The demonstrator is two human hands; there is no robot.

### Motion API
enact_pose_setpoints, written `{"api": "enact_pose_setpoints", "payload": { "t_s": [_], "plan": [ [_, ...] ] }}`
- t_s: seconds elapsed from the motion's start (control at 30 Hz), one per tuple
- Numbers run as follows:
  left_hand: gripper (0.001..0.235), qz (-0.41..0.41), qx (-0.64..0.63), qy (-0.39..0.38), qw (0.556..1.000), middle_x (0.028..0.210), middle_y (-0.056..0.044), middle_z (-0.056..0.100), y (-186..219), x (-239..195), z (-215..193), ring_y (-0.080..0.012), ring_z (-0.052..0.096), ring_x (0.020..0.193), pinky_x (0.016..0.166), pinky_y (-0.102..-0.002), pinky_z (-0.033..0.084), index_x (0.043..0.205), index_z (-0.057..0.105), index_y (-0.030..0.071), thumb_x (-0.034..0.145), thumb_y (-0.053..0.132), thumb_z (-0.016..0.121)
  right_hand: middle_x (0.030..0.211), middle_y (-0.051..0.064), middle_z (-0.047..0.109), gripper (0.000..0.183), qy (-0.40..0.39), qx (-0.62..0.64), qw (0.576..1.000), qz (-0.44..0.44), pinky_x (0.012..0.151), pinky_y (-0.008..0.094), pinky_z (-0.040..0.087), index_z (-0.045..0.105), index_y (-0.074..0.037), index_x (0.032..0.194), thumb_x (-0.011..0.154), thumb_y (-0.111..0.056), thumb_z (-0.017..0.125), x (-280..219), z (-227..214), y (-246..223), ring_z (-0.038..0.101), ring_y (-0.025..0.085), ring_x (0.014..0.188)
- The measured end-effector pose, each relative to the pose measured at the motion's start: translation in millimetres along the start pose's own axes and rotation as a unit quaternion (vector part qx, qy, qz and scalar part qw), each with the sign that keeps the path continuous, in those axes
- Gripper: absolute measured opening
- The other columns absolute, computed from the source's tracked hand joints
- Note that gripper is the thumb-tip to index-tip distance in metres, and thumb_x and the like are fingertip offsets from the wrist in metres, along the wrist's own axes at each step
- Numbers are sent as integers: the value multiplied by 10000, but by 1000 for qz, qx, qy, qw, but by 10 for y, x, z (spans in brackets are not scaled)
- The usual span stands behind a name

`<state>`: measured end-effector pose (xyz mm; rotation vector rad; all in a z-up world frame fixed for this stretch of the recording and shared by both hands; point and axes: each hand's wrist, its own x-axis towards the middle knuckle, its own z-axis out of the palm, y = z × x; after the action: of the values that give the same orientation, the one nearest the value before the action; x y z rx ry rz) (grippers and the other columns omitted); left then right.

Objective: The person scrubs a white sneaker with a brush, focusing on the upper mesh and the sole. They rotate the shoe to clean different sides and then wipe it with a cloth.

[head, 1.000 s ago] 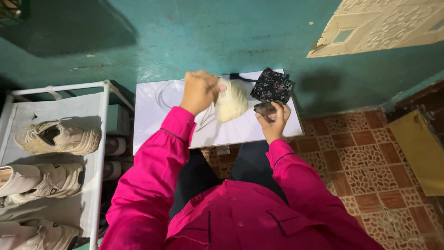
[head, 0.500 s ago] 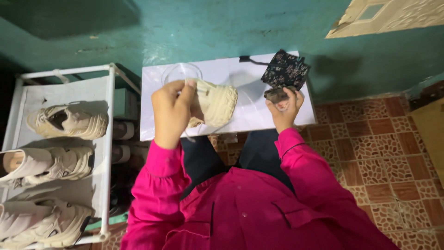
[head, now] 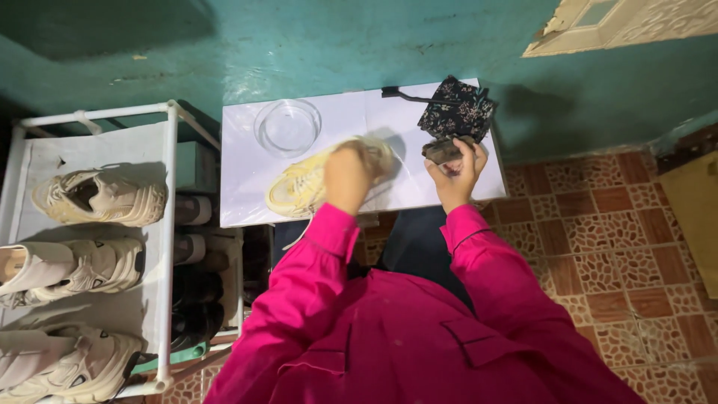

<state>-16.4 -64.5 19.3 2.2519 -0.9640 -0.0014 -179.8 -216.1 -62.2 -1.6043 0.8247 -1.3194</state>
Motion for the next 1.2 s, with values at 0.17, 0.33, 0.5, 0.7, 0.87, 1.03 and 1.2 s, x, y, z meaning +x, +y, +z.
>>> {"api": "enact_pose_setpoints", "payload": {
  "t_s": [0.17, 0.33, 0.5, 0.7, 0.87, 1.03, 1.2],
  "plan": [
    [330, 36, 56, -55, 996, 1030, -235, 712, 338, -136, -10, -417, 749, 804, 675, -496, 616, 1012, 754, 15, 883, 298, 647, 1432, 101, 342, 708, -4, -45, 999, -6, 792, 324, 602, 629, -174, 1317, 697, -69, 955, 22, -47, 15, 637, 219, 795],
    [385, 108, 61, -6, 992, 1260, -263, 678, 483, -482, -365, -441, 725, 1018, 831, -486, 603, 1139, 762, 39, 848, 284, 708, 1432, 115, 344, 727, -22, -71, 997, -15, 803, 364, 606, 617, -174, 1343, 706, -48, 944, 33, -54, 88, 650, 250, 828],
    [454, 326, -35, 106, 939, 1361, -316, 581, 206, -819, -135, -486, 575, 1269, 1092, -541, 451, 1193, 717, -8, 754, 105, 742, 1392, 141, 382, 727, -2, -89, 995, -47, 950, 416, 547, 642, -172, 1328, 681, -117, 971, 15, -77, 142, 611, 300, 1068],
    [406, 394, -79, 122, 907, 1341, -266, 613, -206, -1241, 159, -436, 594, 1266, 1071, -517, 474, 1240, 691, 23, 867, 119, 567, 1411, 117, 389, 712, -1, -89, 995, -44, 791, 335, 601, 640, -179, 1336, 703, -53, 941, 37, -89, 182, 655, 219, 754],
    [329, 301, 30, 244, 922, 1331, -119, 642, -710, -1249, -29, -337, 603, 1212, 1011, -491, 370, 1187, 718, 265, 880, 245, 602, 1396, 144, 369, 705, -2, -76, 996, -55, 835, 359, 585, 633, -151, 1333, 709, -51, 944, 16, -64, 160, 643, 262, 833],
    [321, 162, 152, 331, 917, 1450, -125, 572, -1175, -1107, -430, -349, 509, 1329, 1045, -522, 269, 1156, 713, 336, 847, 422, 729, 1333, 162, 390, 698, -3, -109, 988, -112, 1018, 443, 487, 645, -121, 1320, 699, -79, 963, 53, -83, 63, 568, 342, 1150],
    [239, 112, 153, 297, 936, 1575, -158, 426, -1430, -1068, -740, -444, 327, 1436, 1069, -546, 250, 1067, 760, 374, 957, 553, 646, 1331, 178, 388, 690, 5, -132, 986, -101, 1122, 511, 345, 642, -118, 1322, 711, -86, 962, 56, -83, 57, 467, 384, 1273]
  ]
}}
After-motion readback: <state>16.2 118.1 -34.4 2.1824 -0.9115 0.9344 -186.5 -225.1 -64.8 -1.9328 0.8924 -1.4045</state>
